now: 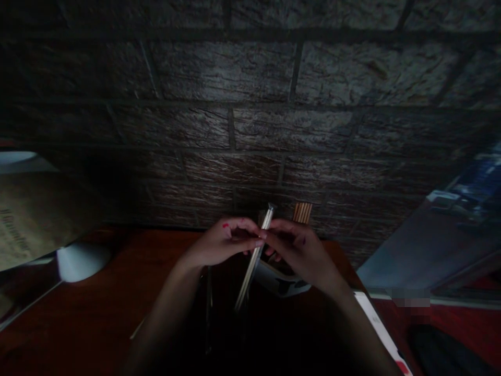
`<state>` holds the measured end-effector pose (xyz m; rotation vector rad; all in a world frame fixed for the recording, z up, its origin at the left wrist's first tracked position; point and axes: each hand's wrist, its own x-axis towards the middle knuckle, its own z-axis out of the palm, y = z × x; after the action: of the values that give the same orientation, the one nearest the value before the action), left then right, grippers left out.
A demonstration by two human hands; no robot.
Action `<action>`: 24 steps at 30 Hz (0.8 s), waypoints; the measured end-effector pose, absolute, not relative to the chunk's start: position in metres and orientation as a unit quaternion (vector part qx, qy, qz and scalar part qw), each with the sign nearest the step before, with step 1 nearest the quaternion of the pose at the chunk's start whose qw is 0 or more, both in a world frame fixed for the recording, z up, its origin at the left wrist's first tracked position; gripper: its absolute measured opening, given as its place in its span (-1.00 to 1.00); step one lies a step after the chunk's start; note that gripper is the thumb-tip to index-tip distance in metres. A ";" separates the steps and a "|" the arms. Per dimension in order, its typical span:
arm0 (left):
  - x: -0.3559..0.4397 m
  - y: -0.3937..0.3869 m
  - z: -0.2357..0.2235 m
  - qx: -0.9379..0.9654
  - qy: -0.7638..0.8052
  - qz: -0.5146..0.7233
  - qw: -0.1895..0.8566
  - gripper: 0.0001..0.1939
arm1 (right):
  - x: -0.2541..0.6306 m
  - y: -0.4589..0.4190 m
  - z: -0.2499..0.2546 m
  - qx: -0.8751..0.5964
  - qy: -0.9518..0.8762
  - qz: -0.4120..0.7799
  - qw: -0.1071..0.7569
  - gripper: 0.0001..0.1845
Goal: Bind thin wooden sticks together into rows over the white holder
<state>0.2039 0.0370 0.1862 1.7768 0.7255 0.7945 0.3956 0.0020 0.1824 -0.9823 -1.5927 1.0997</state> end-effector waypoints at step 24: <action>0.234 0.085 0.126 0.687 0.357 0.475 0.418 -0.58 | 0.415 0.014 0.177 -0.499 -0.694 0.187 0.485 -0.83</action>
<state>0.2335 0.0846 0.1262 1.7243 0.8948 1.1915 0.4152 0.0143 0.1773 -1.2151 -1.6885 0.4554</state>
